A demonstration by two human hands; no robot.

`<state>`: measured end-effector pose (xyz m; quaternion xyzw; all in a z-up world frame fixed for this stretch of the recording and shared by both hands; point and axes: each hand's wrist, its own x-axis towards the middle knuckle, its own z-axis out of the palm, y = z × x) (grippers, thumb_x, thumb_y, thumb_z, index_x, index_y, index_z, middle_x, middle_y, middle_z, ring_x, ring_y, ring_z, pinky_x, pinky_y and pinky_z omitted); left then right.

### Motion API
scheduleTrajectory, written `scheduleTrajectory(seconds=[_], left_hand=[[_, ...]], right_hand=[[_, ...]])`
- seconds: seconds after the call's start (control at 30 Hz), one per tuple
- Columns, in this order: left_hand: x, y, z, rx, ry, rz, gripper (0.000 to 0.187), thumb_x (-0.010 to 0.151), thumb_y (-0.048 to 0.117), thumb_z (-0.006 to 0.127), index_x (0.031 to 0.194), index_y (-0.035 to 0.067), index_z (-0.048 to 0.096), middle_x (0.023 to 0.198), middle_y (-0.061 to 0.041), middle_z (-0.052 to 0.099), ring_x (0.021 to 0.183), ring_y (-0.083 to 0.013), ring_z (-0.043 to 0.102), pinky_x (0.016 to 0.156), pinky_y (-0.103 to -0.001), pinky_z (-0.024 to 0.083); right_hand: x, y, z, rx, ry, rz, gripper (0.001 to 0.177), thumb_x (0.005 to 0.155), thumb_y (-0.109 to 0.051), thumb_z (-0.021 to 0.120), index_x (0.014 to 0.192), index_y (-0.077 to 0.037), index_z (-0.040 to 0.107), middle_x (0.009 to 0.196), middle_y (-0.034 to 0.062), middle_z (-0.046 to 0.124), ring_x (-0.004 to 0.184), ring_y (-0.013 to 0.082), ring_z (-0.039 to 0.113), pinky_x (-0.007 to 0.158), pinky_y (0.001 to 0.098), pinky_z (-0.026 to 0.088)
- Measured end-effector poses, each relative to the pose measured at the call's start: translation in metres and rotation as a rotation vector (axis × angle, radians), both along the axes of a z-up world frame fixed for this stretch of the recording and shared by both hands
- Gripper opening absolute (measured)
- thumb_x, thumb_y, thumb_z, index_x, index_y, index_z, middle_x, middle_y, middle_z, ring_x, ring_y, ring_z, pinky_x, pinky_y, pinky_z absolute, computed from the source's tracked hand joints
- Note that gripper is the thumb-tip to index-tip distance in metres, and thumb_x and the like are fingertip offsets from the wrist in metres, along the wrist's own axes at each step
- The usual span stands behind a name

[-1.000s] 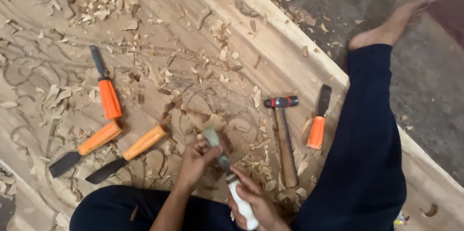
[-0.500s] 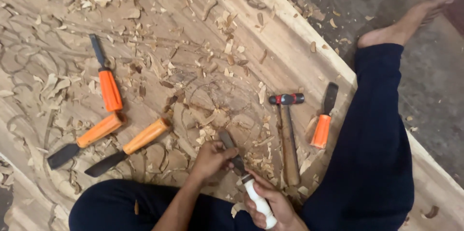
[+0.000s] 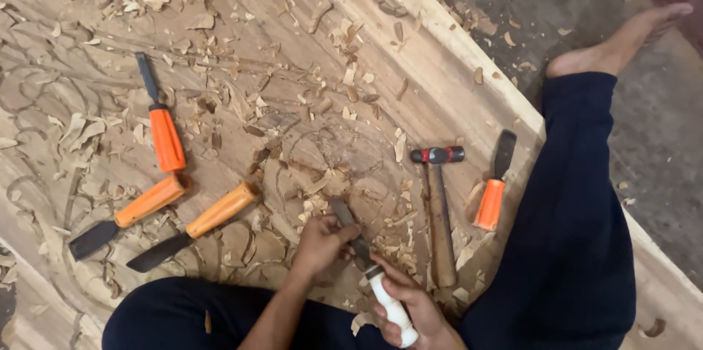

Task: The person handles and prepares a chisel, then carves decorative patterns into a wooden panel using chisels and a hammer.

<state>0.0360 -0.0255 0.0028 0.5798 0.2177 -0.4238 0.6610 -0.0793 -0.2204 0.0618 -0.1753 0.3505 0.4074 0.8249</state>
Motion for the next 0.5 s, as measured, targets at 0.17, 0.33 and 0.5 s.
scheduleTrajectory(seconds=[0.17,0.33,0.5], left_hand=[[0.003,0.009,0.007,-0.057,-0.005,0.061,0.02,0.089,0.02,0.075,0.095,0.001,0.078,0.072,-0.008,0.075,0.052,-0.0106,0.063,0.049,-0.026,0.05],[0.008,0.034,0.018,0.21,-0.404,-0.257,0.032,0.1,0.032,0.059,0.11,0.006,0.074,0.08,-0.011,0.077,0.068,-0.0248,0.072,0.062,-0.039,0.058],[0.011,0.019,0.054,0.562,-0.671,-0.505,0.054,0.088,0.022,0.063,0.141,0.016,0.053,0.079,-0.019,0.073,0.075,-0.0403,0.07,0.07,-0.052,0.054]], right_hand=[[0.004,-0.001,0.006,0.059,-0.027,-0.02,0.063,0.1,-0.028,0.052,0.159,-0.035,0.03,0.073,0.0112,0.057,0.047,0.0195,0.054,0.039,0.0325,0.043],[-0.013,-0.036,0.006,-0.603,-0.344,-0.03,0.068,0.095,-0.022,0.053,0.159,-0.025,0.03,0.07,0.0155,0.062,0.042,0.021,0.057,0.034,0.0368,0.048],[-0.017,-0.041,0.024,-0.713,-0.373,-0.308,0.075,0.093,-0.026,0.054,0.162,-0.027,0.023,0.071,0.0138,0.06,0.04,0.0185,0.056,0.032,0.0324,0.046]])
